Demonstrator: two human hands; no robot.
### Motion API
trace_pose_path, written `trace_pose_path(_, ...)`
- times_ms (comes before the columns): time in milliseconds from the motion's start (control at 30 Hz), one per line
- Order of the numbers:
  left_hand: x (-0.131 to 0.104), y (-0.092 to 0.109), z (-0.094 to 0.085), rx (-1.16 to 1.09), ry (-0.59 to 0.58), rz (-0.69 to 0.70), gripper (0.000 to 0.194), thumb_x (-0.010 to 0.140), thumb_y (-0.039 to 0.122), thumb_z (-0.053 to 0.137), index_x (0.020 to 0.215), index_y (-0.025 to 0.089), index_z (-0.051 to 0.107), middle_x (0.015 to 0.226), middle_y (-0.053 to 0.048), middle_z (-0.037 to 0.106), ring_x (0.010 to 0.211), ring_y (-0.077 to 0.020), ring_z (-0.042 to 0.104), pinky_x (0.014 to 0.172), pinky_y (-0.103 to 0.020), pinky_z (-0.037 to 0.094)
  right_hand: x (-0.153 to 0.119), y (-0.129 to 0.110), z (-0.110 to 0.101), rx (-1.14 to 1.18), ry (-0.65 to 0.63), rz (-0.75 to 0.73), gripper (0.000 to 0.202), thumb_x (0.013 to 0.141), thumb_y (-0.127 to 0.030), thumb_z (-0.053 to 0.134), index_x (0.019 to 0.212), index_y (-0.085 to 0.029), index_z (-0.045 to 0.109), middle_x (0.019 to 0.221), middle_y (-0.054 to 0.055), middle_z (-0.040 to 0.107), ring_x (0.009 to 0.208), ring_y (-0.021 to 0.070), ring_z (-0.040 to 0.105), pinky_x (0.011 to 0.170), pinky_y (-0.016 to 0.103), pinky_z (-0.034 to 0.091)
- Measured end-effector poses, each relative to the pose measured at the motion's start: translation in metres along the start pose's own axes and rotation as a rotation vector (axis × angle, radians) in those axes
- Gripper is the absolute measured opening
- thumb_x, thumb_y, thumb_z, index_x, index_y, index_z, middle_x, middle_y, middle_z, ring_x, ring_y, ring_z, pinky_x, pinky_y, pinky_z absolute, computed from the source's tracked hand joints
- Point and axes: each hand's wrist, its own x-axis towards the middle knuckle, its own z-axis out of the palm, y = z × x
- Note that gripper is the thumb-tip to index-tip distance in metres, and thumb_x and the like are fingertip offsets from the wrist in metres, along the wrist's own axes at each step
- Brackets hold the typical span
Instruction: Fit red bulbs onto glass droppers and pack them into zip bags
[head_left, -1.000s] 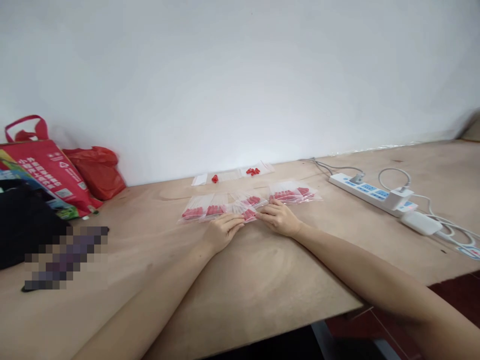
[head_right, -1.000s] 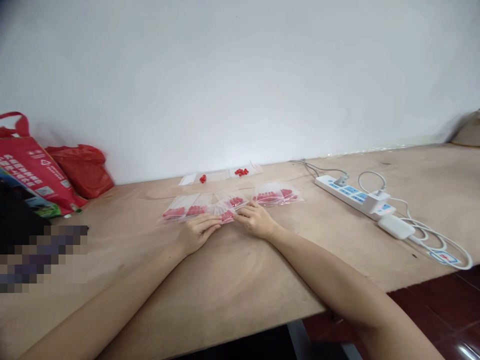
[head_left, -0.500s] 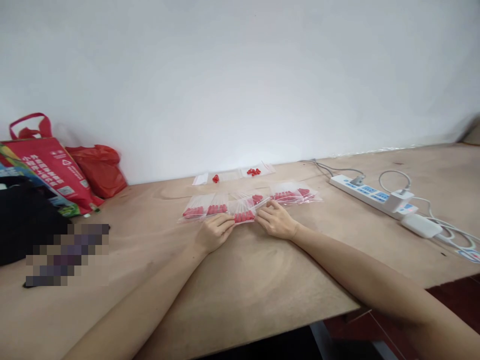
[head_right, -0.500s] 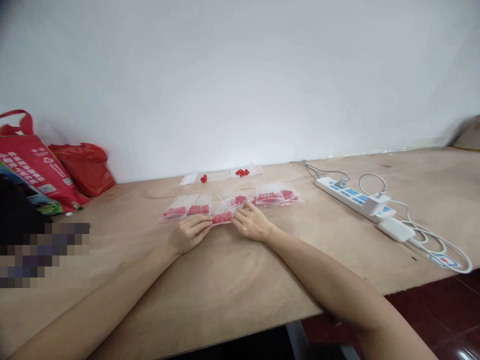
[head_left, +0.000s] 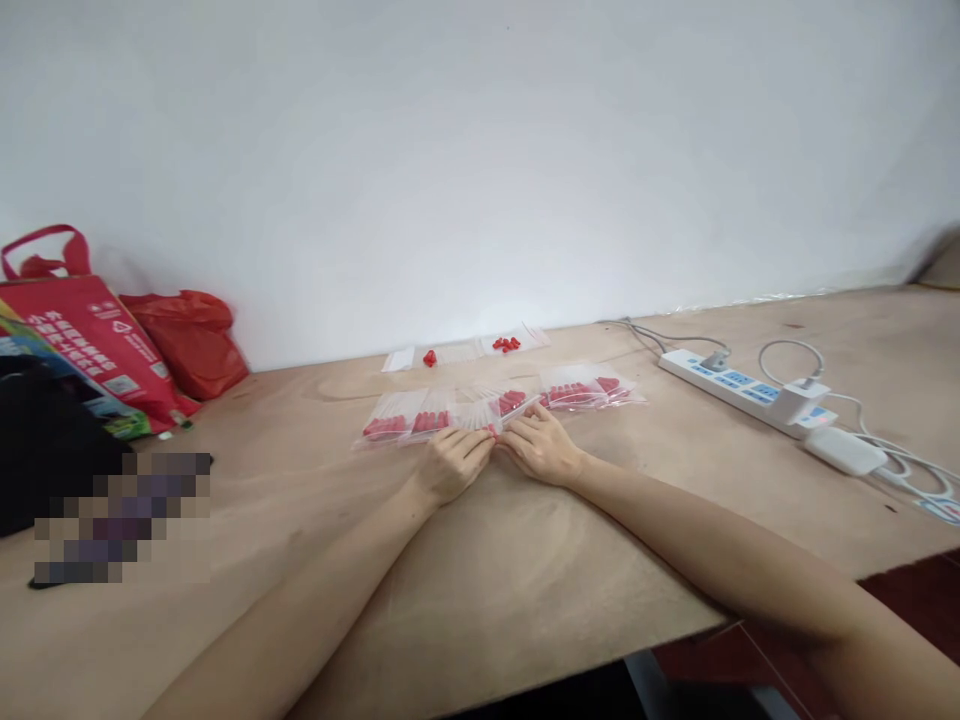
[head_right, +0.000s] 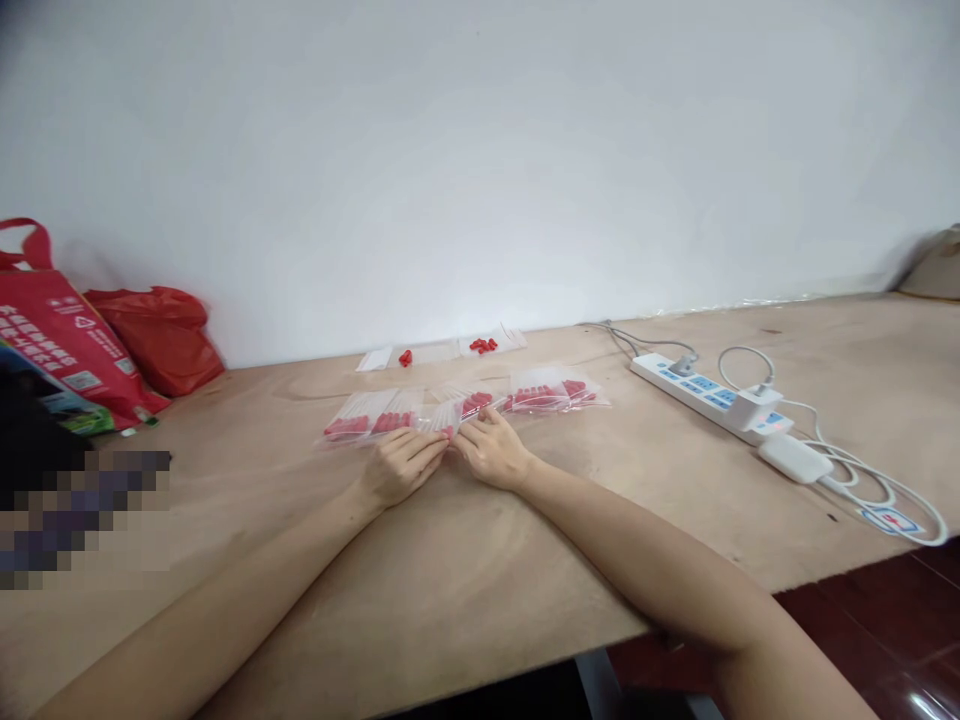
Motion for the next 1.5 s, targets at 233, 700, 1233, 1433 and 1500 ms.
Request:
trace_pose_path(233, 0.000, -0.001, -0.002, 0.074, -0.035, 0.010, 0.018, 0.083, 0.015, 0.046, 0.073, 0.016, 0.060, 0.072, -0.003, 0.068, 0.061, -0.0133, 0.062, 0.057, -0.026, 0.048, 0.003, -0.004, -0.001, 0.003, -0.014, 0.044, 0.028, 0.087, -0.019, 0.036, 0.066, -0.016, 0.055, 0.060, 0.001, 0.054, 0.059, 0.0116, 0.043, 0.066, 0.030, 0.025)
trace_pose_path(700, -0.002, -0.005, -0.001, 0.094, -0.035, 0.030, 0.016, 0.084, 0.013, 0.044, 0.075, 0.015, 0.057, 0.070, -0.004, 0.065, 0.064, -0.0142, 0.063, 0.064, -0.028, 0.051, 0.005, -0.004, 0.000, 0.014, -0.025, 0.143, 0.027, 0.088, -0.021, 0.036, 0.067, -0.015, 0.053, 0.061, 0.001, 0.055, 0.059, 0.0117, 0.044, 0.067, 0.031, 0.023)
trace_pose_path(1233, -0.025, -0.029, -0.006, 0.092, -0.070, 0.003, 0.016, 0.085, 0.014, 0.043, 0.078, 0.015, 0.058, 0.073, -0.005, 0.065, 0.071, -0.0150, 0.064, 0.071, -0.029, 0.054, -0.006, 0.009, -0.003, -0.003, -0.018, 0.205, 0.027, 0.088, -0.022, 0.036, 0.067, -0.016, 0.052, 0.064, 0.002, 0.057, 0.060, 0.0122, 0.044, 0.070, 0.030, 0.023)
trace_pose_path(1433, -0.026, -0.027, -0.009, 0.071, -0.063, -0.015, 0.017, 0.085, 0.014, 0.044, 0.077, 0.015, 0.059, 0.074, -0.005, 0.066, 0.071, -0.0162, 0.064, 0.070, -0.029, 0.053, -0.014, 0.019, -0.004, -0.004, -0.025, 0.226, 0.025, 0.088, -0.023, 0.037, 0.069, -0.016, 0.052, 0.067, 0.002, 0.059, 0.061, 0.0120, 0.046, 0.073, 0.031, 0.023)
trace_pose_path(1500, -0.027, -0.027, -0.009, 0.066, -0.084, -0.027, 0.019, 0.086, 0.015, 0.043, 0.076, 0.015, 0.059, 0.074, -0.006, 0.066, 0.072, -0.0166, 0.064, 0.070, -0.029, 0.053, -0.015, 0.022, -0.004, -0.010, -0.044, 0.234, 0.025, 0.088, -0.023, 0.038, 0.069, -0.016, 0.053, 0.067, 0.002, 0.059, 0.062, 0.0121, 0.046, 0.073, 0.031, 0.023)
